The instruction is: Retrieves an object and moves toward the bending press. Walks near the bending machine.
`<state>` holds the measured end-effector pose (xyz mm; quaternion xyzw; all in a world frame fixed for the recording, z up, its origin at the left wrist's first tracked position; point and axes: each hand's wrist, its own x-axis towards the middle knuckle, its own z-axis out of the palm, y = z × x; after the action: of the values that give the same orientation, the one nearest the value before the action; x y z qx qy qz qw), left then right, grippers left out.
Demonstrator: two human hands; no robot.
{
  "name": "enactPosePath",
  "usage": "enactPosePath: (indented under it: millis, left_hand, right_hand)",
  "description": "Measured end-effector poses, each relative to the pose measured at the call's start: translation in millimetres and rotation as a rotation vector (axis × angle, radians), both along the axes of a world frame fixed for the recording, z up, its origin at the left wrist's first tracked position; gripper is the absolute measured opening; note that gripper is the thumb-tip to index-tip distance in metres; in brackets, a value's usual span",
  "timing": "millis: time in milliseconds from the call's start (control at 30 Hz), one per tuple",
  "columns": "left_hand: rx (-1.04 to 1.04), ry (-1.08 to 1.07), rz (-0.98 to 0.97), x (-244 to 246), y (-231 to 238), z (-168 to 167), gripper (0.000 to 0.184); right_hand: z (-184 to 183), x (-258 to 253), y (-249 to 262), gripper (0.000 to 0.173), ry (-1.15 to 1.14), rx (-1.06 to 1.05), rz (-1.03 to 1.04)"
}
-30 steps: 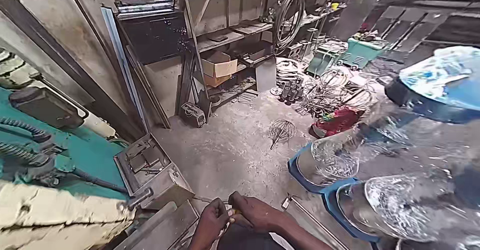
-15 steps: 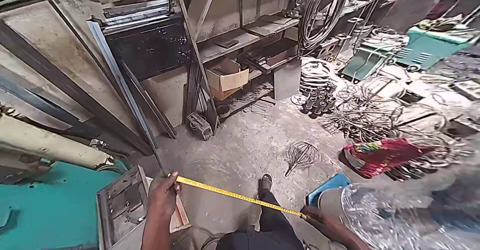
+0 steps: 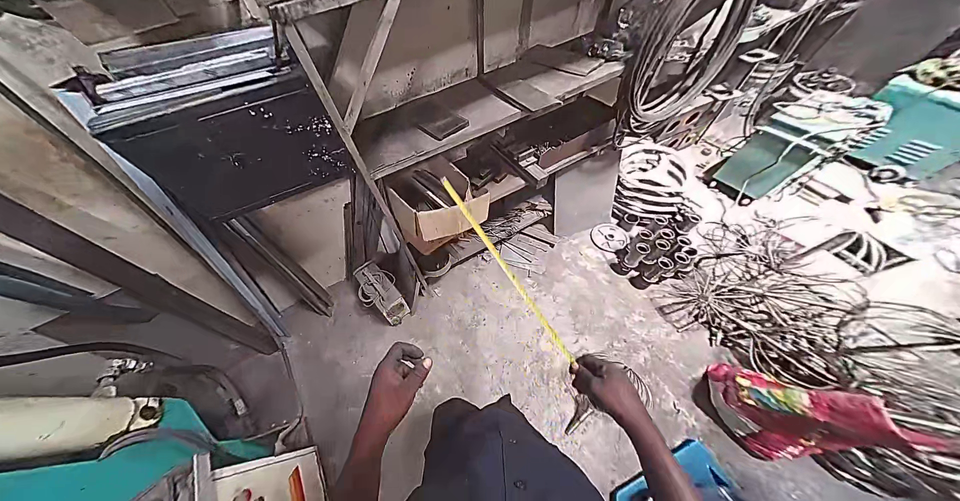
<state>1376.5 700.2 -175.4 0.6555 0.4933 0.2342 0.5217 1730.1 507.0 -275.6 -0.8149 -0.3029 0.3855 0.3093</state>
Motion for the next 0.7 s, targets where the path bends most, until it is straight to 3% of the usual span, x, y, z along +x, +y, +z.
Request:
enactPosePath:
  millis: [200,400,533,700]
  left_hand:
    - [-0.039,0.065,-0.006,49.5,108.7,-41.7,0.021]
    - [-0.042,0.137,-0.038,93.2,266.9,-59.8,0.019]
    - [-0.012,0.231,-0.119,120.7,367.4,-25.3,0.021]
    - [0.064,0.221,-0.176,150.6,462.3,1.5,0.023]
  right_hand:
    - [51.2,104.0,235.8,0.038,-0.304,-0.123,0.05]
    - [65.2,167.8,458.5,0.032,-0.417,-0.158,-0.007]
    - [78.4,196.5,553.7,0.035,-0.47,-0.221,-0.002]
    - [98.6,216.1,606.8,0.033,-0.437,-0.275,0.01]
